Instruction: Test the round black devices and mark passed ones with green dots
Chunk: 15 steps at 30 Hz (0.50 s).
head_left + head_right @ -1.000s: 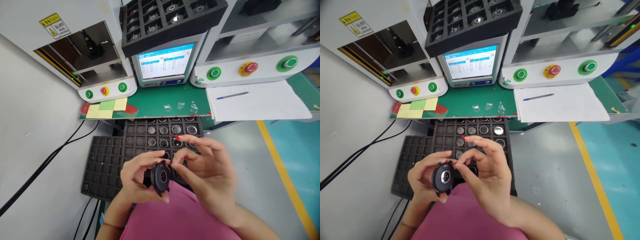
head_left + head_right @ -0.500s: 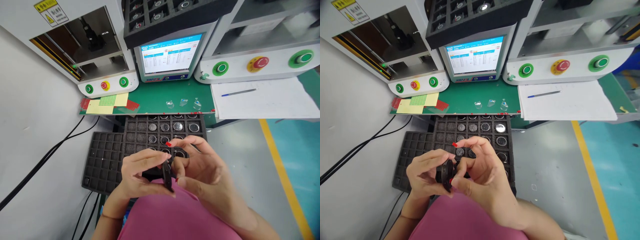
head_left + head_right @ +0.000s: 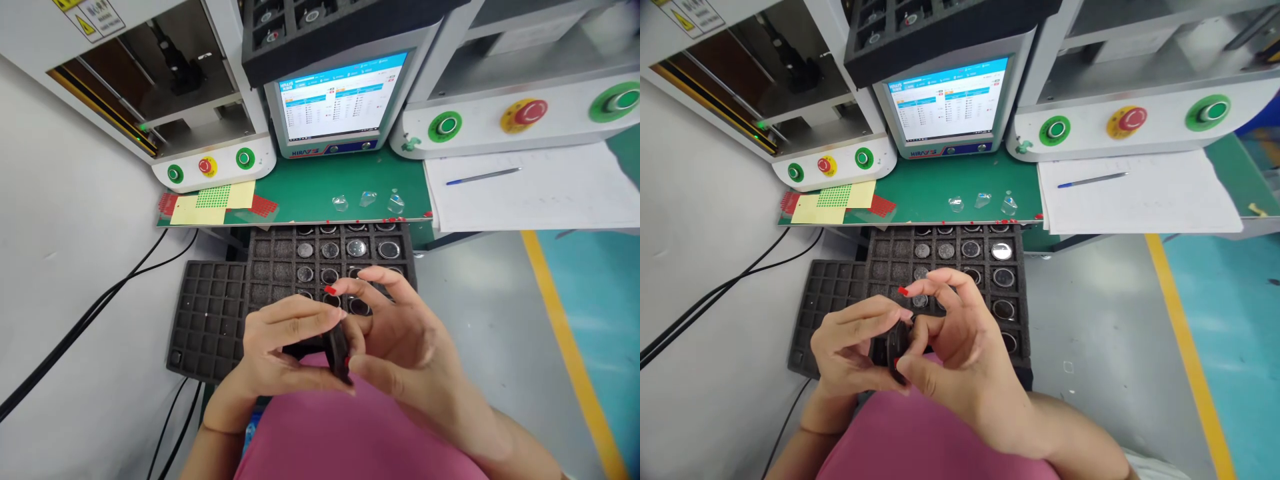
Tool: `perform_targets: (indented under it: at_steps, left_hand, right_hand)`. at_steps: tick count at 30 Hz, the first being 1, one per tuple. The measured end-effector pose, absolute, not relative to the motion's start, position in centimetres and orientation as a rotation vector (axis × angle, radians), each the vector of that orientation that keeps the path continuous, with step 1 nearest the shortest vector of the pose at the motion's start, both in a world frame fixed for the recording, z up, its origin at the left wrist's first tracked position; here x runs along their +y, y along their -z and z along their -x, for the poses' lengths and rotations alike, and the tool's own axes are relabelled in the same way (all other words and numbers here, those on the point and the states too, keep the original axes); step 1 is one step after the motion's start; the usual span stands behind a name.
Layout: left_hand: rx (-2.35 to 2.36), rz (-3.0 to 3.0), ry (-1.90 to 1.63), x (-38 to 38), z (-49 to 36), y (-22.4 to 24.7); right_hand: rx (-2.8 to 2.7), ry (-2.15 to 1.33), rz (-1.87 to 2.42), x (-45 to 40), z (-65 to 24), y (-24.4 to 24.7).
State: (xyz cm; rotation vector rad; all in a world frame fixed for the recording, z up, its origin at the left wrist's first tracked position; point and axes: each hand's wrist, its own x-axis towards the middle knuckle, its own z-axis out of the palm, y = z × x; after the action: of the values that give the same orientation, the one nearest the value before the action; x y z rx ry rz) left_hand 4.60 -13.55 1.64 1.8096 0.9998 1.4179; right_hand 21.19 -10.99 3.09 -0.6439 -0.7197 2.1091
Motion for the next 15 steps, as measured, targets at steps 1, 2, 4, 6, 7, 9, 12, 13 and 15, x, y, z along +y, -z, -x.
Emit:
perform_targets:
  at_steps: [1, 2, 4, 6, 7, 9, 12, 13, 15]
  left_hand:
    - [1.000, -1.815, -1.420, -13.5, -4.6, -1.7]
    - [1.001, -1.825, -1.424, -13.5, -4.6, -1.8]
    - [1.005, -1.855, -1.434, -13.4, -4.6, -2.0]
    - [0.989, -1.886, -1.435, -13.4, -4.5, -2.1]
    - [0.973, -1.894, -1.433, -13.4, -4.5, -2.1]
    - [0.943, -1.888, -1.424, -13.5, -4.4, -2.0]
    - [0.948, -1.724, -1.400, -13.6, -4.5, -1.6]
    - [0.950, -1.601, -1.379, -13.7, -4.7, -1.5]
    - [0.917, -1.281, -1.330, -13.7, -5.0, -1.3]
  right_hand:
    - [-0.717, -2.120, 0.647, -11.0, -21.2, -3.1]
    - [-0.708, -2.132, 0.649, -11.0, -21.2, -3.0]
    - [-0.672, -2.162, 0.642, -11.0, -21.2, -2.9]
    - [-0.626, -2.199, 0.631, -11.1, -21.1, -2.6]
    - [-0.605, -2.211, 0.633, -11.2, -21.0, -2.4]
    - [-0.594, -2.215, 0.671, -11.2, -20.7, -2.1]
    - [-0.611, -2.167, 0.762, -11.1, -20.3, -1.9]
    - [-0.604, -2.169, 0.772, -11.0, -20.2, -1.9]
    - [-0.569, -2.158, 0.774, -10.8, -20.1, -1.8]
